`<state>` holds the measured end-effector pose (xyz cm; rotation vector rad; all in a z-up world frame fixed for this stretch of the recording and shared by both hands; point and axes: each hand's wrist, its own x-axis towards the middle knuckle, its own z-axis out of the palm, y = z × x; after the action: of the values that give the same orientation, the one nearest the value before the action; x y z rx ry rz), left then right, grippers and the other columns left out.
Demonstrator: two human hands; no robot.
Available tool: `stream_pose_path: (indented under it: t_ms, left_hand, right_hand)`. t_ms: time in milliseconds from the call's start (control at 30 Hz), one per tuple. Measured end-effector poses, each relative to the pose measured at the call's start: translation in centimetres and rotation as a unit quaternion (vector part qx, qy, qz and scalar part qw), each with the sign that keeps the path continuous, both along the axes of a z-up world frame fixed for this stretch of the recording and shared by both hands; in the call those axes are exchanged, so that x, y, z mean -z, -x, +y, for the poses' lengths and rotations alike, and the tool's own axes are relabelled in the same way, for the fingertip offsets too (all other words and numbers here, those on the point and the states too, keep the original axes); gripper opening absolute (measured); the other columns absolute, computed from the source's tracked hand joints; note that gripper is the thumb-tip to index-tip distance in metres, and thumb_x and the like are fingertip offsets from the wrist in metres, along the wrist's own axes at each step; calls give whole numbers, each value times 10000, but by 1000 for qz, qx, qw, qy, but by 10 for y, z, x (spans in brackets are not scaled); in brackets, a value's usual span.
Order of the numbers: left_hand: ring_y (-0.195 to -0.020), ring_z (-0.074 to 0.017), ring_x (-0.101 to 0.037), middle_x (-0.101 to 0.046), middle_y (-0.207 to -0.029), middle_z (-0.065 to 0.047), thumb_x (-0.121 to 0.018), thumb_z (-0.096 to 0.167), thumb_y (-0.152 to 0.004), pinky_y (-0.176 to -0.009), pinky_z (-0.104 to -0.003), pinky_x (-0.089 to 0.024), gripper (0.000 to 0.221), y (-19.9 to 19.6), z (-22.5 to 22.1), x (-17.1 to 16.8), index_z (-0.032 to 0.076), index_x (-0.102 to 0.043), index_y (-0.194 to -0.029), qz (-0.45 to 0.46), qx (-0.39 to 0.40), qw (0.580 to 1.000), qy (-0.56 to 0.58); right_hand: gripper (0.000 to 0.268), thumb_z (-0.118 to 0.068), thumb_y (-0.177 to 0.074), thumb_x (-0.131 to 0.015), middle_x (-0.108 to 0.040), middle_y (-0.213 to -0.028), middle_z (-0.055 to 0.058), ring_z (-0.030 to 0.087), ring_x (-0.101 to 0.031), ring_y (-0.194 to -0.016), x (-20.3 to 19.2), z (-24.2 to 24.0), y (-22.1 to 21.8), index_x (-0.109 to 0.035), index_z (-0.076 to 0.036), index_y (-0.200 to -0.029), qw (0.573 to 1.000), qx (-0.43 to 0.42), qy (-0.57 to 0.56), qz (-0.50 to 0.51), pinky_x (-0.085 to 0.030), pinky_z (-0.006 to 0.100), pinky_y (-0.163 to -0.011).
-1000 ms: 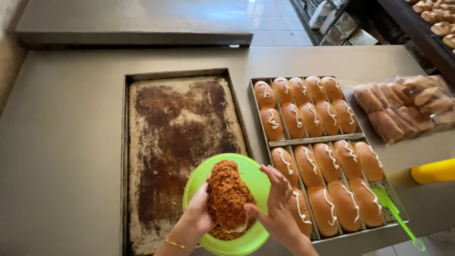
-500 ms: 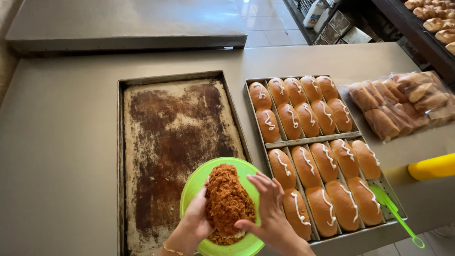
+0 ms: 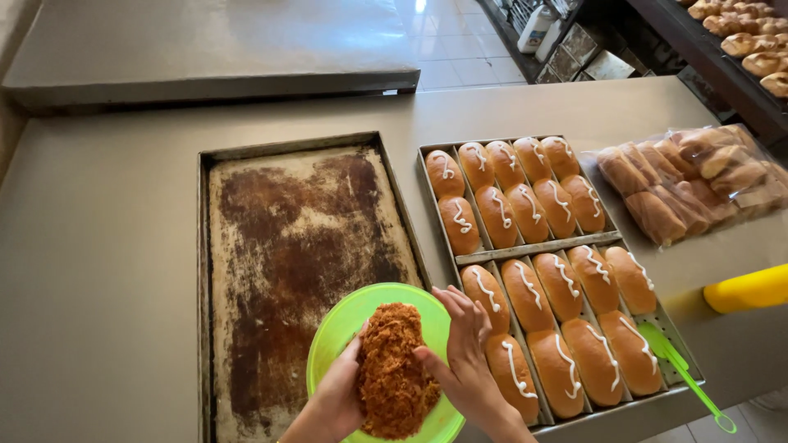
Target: Applying mayonnaise and meat floss toppings to bread buns in a commercial kitchen.
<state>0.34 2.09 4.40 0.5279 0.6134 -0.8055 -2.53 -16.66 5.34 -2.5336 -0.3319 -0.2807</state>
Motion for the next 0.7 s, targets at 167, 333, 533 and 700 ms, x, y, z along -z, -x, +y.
stream_pose_path:
  t_ms: [167,333,533,700]
  left_hand:
    - [-1122,-290,-651,-688,-1371,-169,-350,395,-1068,-920,-467,-522,537,0,0,-13,180,-539,-1522,6,34,997,-67]
    - [-1081,-269,-653,-712,-1318,-168,-397,472,-1046,-898,-428,-515,591,1,-2,-3,72,-641,-1407,14,56,997,-49]
    - [-1084,-272,-647,-716,-1311,-175,-434,478,-1033,-911,-429,-507,604,1,-4,2,38,-658,-1382,21,52,997,-53]
    - [-1119,-282,-634,-704,-1328,-183,-428,425,-1050,-963,-431,-495,575,6,-12,7,8,-645,-1382,15,9,999,-40]
  right_hand:
    - [757,-663,-995,-228,-359,-1529,108,300,-236,-1470,17,3,-8,-282,-140,-1540,998,30,-59,-3,-85,578,-1173]
    - [672,-514,-1025,-368,-361,-1510,130,307,-298,-1425,10,-2,-14,-289,-97,-1546,996,46,-78,21,-182,514,-1152]
    - [646,-484,-993,-443,-404,-1487,118,303,-321,-1422,10,-7,-26,-325,-115,-1511,989,50,-135,31,-209,534,-1167]
    - [654,-481,-960,-531,-495,-1423,116,288,-419,-1349,4,-13,-29,-416,-95,-1475,989,51,-140,20,-237,470,-1127]
